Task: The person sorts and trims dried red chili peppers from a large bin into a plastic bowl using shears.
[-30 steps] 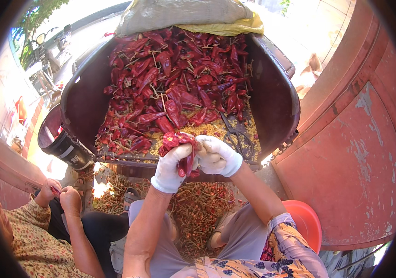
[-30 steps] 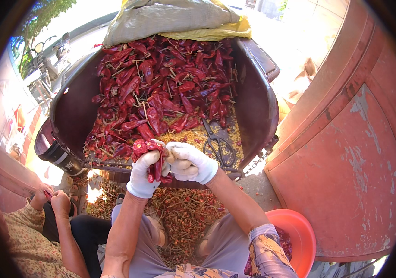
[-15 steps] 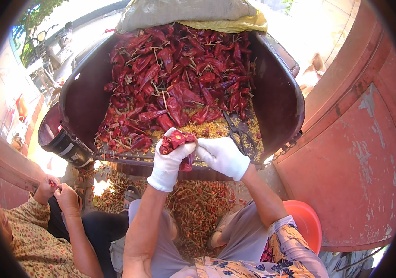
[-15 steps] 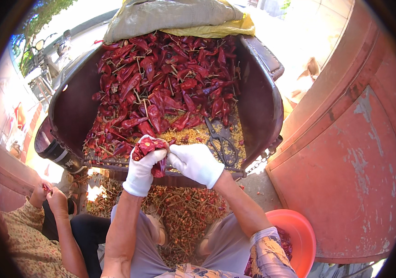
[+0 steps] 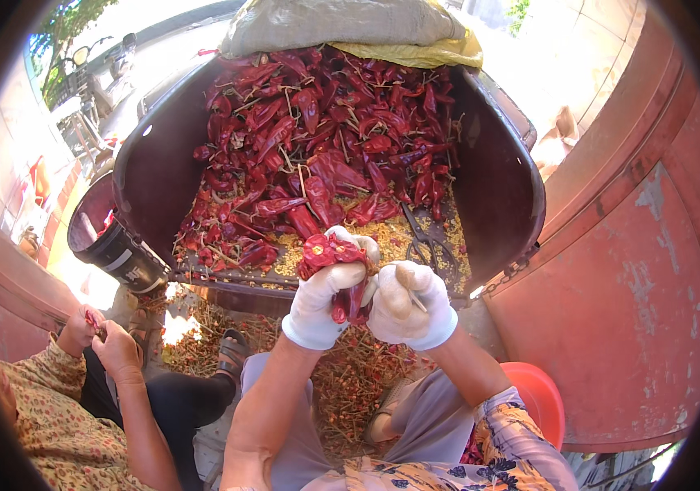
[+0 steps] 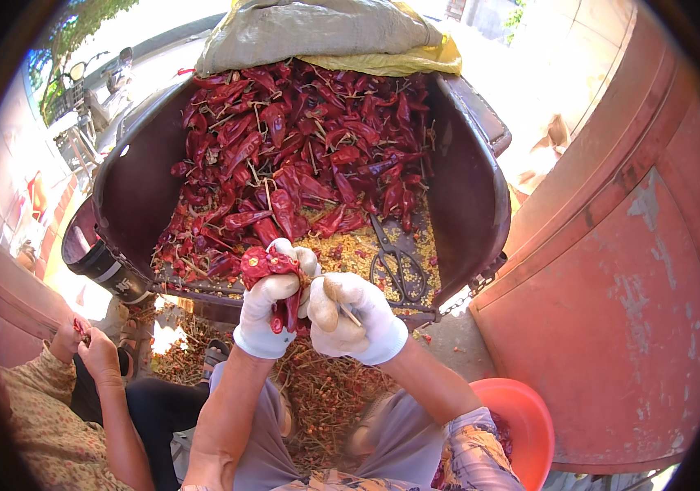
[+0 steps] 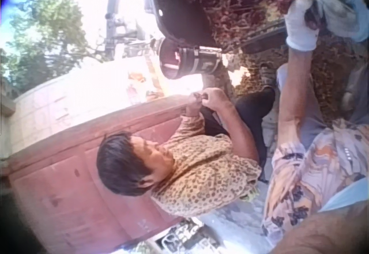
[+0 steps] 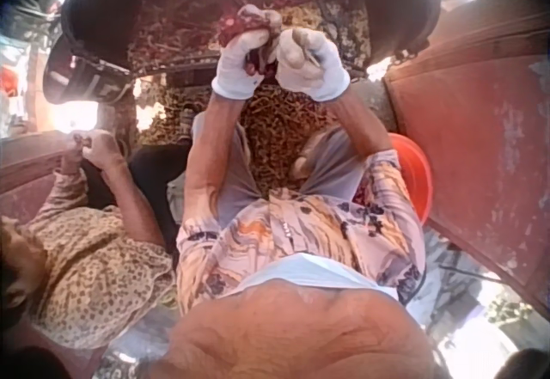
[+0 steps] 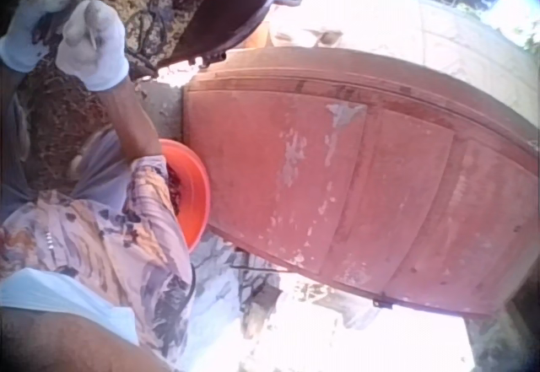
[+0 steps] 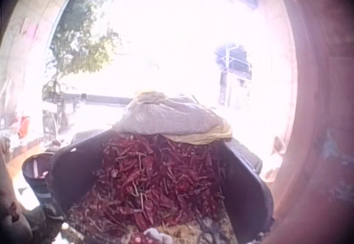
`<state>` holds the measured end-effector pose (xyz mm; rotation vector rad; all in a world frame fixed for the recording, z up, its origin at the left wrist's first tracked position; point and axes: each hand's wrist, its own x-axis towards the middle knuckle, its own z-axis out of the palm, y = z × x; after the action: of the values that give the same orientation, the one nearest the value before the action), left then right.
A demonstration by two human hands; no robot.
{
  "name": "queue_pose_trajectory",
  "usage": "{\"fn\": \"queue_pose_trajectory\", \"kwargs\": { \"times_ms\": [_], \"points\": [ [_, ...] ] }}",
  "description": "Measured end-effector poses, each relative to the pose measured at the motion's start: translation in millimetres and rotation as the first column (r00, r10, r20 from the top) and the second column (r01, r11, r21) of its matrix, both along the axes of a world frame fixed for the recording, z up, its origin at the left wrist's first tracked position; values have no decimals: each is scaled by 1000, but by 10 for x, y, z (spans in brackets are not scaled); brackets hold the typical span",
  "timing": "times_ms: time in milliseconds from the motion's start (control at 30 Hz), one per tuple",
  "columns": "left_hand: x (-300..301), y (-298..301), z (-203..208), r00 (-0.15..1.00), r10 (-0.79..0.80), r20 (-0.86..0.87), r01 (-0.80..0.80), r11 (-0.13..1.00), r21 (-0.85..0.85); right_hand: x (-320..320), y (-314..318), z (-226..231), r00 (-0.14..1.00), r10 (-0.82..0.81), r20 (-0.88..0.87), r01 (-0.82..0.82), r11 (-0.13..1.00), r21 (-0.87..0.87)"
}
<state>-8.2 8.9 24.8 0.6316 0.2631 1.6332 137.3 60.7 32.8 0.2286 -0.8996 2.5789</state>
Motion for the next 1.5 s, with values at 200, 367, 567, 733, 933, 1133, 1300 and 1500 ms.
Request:
{"fn": "queue_pose_trajectory", "kwargs": {
  "times_ms": [200,367,567,733,933,1133,1300,1500],
  "points": [
    [86,32,30,1000,18,18,-17,998,-53,-5,-7,125,994,10,-112,-23,993,-119],
    [43,-11,29,996,-11,87,8,999,36,178,277,152,940,-320,-119,270,910,-314],
    [38,52,-136,986,15,164,-11,1000,-25,158,364,209,858,-448,254,330,857,397],
    [-180,-26,-95,986,12,169,-14,1000,11,424,439,385,765,-265,587,-319,636,703],
    [-225,-6,-155,995,8,97,-1,998,-67,161,144,548,499,-552,668,-493,454,742],
    [-172,75,-247,992,102,68,-85,973,-215,395,312,447,703,-227,674,-580,364,729],
    [-162,69,-288,979,204,31,-181,923,-340,319,188,322,684,-702,198,-340,-66,938],
    [-181,78,-295,969,248,14,-222,889,-399,543,579,-39,42,-988,-148,-588,-144,796]
  ]
}}
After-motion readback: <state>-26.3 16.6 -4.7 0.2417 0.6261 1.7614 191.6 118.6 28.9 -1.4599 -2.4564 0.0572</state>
